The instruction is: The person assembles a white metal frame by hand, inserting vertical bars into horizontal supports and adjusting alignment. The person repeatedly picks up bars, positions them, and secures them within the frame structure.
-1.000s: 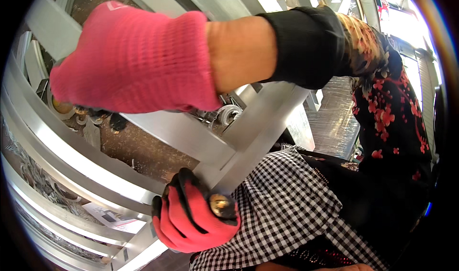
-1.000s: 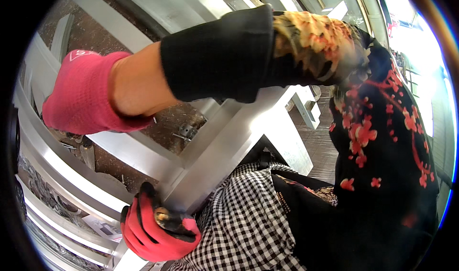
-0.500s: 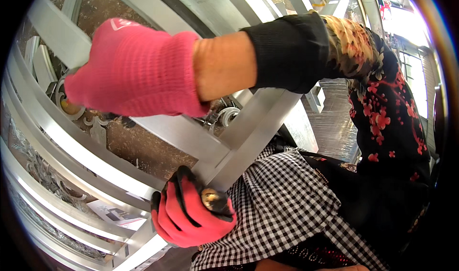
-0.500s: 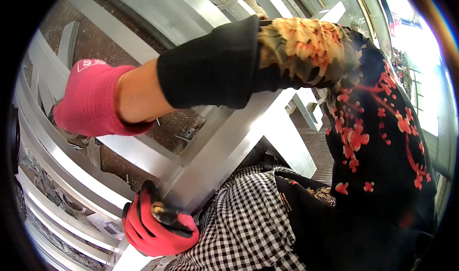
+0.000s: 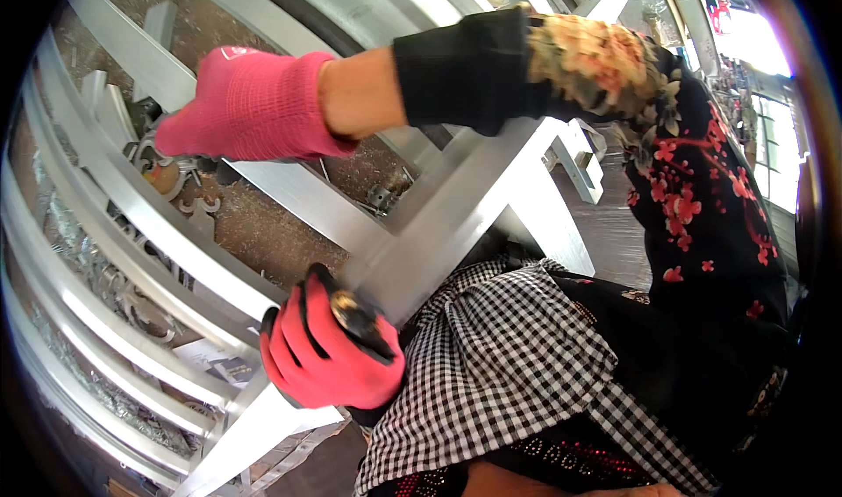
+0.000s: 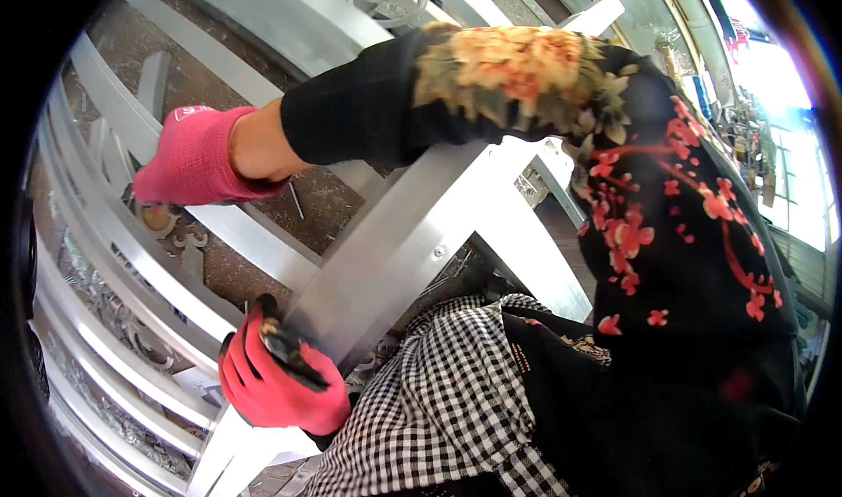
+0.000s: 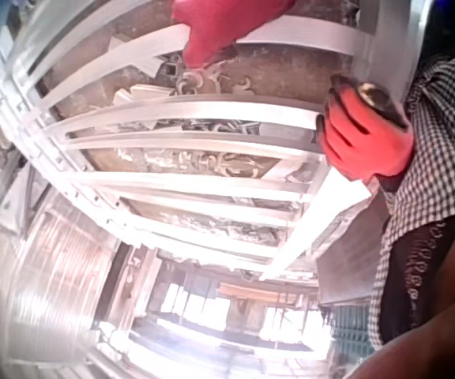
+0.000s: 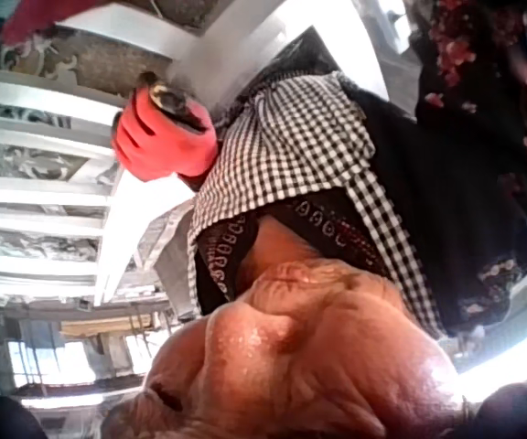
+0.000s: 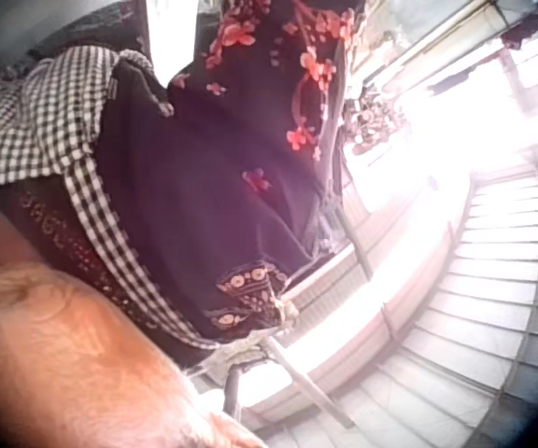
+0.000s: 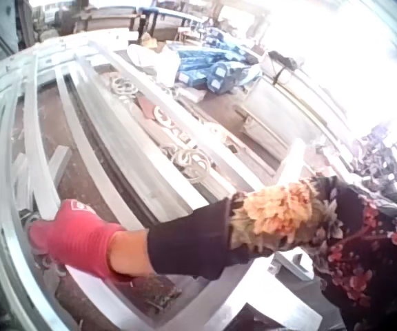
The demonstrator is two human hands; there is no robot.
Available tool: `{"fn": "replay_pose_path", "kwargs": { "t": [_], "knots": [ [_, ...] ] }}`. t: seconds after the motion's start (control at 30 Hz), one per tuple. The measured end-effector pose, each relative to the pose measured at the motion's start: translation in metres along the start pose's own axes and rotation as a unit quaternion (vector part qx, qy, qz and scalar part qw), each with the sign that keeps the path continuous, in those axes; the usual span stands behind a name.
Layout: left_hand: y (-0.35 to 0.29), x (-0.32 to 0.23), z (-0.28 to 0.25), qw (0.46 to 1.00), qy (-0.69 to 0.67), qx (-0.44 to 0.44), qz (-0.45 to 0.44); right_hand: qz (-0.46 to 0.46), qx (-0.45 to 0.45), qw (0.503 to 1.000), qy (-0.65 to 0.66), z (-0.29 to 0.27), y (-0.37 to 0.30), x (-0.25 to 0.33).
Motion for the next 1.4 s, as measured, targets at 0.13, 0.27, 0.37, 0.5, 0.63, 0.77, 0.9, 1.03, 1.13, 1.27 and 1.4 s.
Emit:
{"fn": "replay_pose_path", "kwargs": {
  "t": [0.13, 0.27, 0.37, 0.5, 0.63, 0.77, 0.9, 1.03, 1.13, 1.27, 1.4],
  "knots": [
    [0.01, 0.0, -0.016, 0.997, -0.066, 0.031, -0.001, -0.082, -0.02, 0.988, -0.131, -0.015, 0.01, 0.032],
    [0.036, 0.002, -0.005, 0.989, -0.125, 0.071, 0.036, -0.069, 0.004, 0.976, -0.207, -0.034, 0.053, 0.017],
    [0.038, 0.018, 0.007, 0.997, -0.068, 0.011, 0.035, -0.074, 0.044, 0.972, -0.217, -0.016, 0.076, 0.021],
    [0.043, 0.007, 0.026, 0.998, -0.066, -0.018, 0.01, -0.088, 0.035, 0.969, -0.228, -0.021, 0.092, 0.014],
    [0.045, 0.016, 0.037, 0.996, -0.033, -0.071, -0.04, -0.071, 0.049, 0.962, -0.258, -0.017, 0.116, 0.014],
    [0.046, 0.012, 0.034, 0.994, -0.034, -0.097, -0.034, -0.02, 0.112, 0.979, -0.168, -0.021, 0.109, 0.01],
    [0.041, 0.002, 0.027, 0.995, -0.048, -0.081, -0.035, -0.063, 0.025, 0.987, -0.148, -0.052, 0.113, 0.048],
    [0.023, -0.016, -0.016, 0.994, -0.026, -0.096, -0.047, -0.143, -0.072, 0.973, -0.169, -0.061, 0.158, 0.088],
    [0.021, -0.016, 0.009, 0.995, -0.025, -0.072, -0.068, -0.162, -0.017, 0.985, 0.048, -0.042, 0.145, 0.07],
    [0.025, -0.036, 0.005, 0.995, -0.009, -0.096, -0.038, -0.153, -0.165, 0.974, -0.009, -0.079, 0.186, 0.051],
    [0.03, -0.037, 0.025, 0.992, 0.02, -0.121, -0.032, -0.166, -0.231, 0.955, -0.089, -0.086, 0.186, 0.053]
  ]
}}
Point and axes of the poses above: each hand's wrist, its own y-axis towards the middle knuckle, its own z-axis out of the palm, x = y × z, the point moved 8 cm from there along y, towards the middle knuckle, and after that the axes turned 10 degrees about -z, right-handed, at the moved point
